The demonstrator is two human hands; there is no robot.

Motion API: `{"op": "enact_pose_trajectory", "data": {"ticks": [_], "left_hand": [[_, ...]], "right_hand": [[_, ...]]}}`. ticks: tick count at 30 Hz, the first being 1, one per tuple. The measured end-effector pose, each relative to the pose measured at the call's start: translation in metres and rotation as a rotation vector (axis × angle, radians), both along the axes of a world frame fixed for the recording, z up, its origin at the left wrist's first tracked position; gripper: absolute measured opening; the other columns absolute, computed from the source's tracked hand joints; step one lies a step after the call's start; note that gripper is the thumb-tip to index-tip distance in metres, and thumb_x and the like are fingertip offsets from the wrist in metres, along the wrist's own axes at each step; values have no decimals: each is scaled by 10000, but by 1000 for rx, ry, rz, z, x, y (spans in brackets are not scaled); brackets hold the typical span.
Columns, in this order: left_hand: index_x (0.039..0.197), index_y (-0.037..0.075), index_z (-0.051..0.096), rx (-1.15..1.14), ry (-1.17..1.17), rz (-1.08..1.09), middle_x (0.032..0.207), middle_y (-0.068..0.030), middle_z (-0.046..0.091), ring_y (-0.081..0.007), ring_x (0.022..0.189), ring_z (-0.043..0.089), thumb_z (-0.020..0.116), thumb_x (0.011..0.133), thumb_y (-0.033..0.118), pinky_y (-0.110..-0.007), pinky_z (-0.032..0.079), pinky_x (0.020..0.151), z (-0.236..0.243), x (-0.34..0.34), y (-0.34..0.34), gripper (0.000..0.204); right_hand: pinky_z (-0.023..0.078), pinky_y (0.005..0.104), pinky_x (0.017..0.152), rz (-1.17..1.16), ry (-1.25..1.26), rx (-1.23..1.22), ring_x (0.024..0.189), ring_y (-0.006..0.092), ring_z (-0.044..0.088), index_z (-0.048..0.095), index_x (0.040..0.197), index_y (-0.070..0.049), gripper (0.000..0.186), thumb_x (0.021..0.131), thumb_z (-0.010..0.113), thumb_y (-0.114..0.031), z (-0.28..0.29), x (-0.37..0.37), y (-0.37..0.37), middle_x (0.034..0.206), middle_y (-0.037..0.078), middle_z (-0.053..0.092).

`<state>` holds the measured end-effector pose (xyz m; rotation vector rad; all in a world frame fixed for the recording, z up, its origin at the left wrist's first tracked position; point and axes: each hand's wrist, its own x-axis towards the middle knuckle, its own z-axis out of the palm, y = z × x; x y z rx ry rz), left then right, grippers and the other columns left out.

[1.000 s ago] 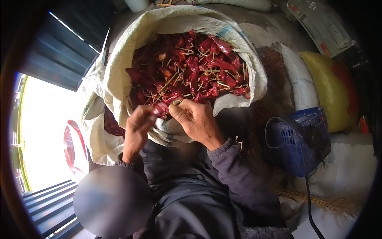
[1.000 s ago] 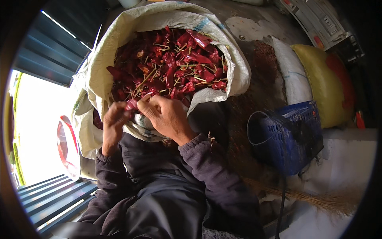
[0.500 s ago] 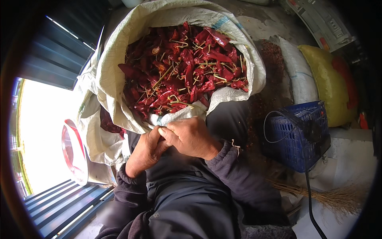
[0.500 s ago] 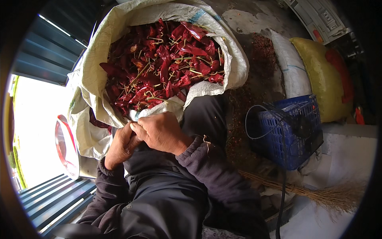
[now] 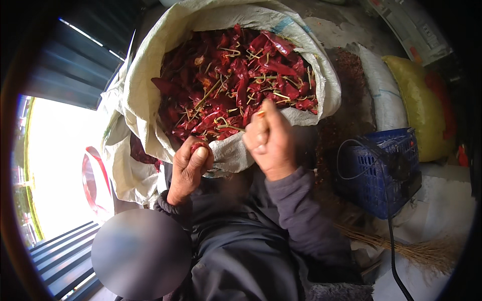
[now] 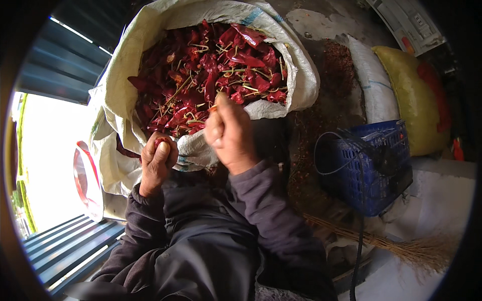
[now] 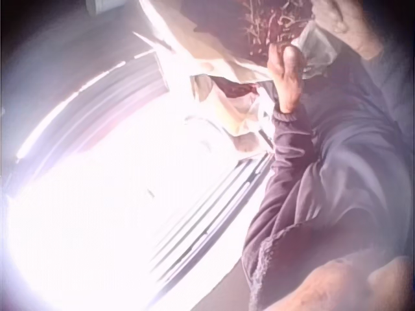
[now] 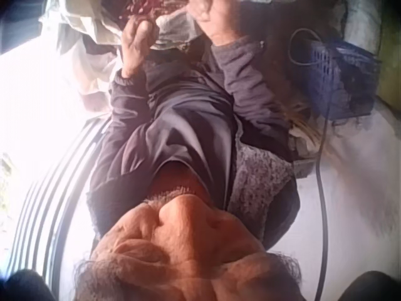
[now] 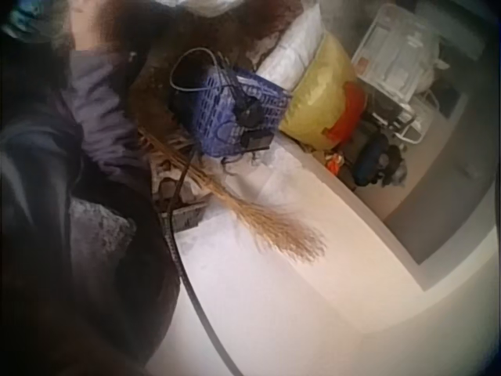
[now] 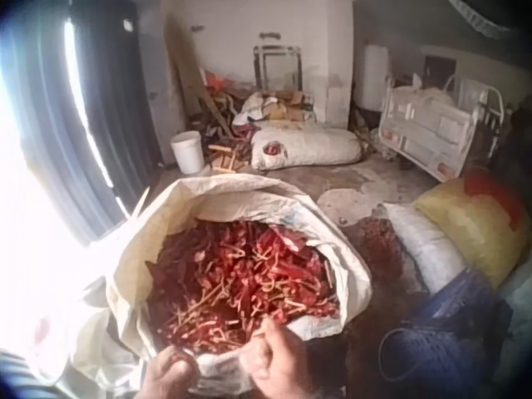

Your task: The person sits on the floor with a sack of dried red peppers on their lap and removes the stems from the peppers one by one. They use their hands to pull off the stems and occasionally use scissors to cut them. The peppers remain in the sack as the stems are removed.

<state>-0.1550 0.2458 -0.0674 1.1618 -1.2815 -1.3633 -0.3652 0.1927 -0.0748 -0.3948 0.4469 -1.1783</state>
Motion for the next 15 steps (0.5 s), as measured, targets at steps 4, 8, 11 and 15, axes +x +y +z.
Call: {"op": "enact_pose_trajectory", "data": {"ticks": [4,8,11,15], "left_hand": [[1147,7,667,-489,-578,95,886,-137,716,-215,796,718,684,975,38,-322,547,703,6,-10,-43,175],[1104,54,683,-802,-1058,23,981,-150,706,-340,828,717,719,880,77,-403,580,674,13,-29,-101,228],[1014,98,684,-723,-1328,-39,927,-102,683,-350,811,697,715,849,105,-442,565,656,4,-15,-118,168],[976,74,712,-529,-1029,161,908,-125,687,-346,815,690,747,866,81,-438,541,711,13,13,-116,116]], "right_hand": [[393,223,474,232,321,-46,543,54,487,599,872,-74,328,1058,623,-343,-7,-24,10,705,-21,561],[508,229,542,492,703,-345,689,95,689,710,1021,-15,188,1021,673,-200,-12,-7,16,843,46,720],[519,242,531,465,754,-397,669,89,680,710,1026,-10,163,1022,663,-166,-25,3,15,814,37,714],[528,249,567,429,736,-353,651,80,656,694,1048,-10,172,1025,661,-178,-24,-2,15,789,25,690]]}}
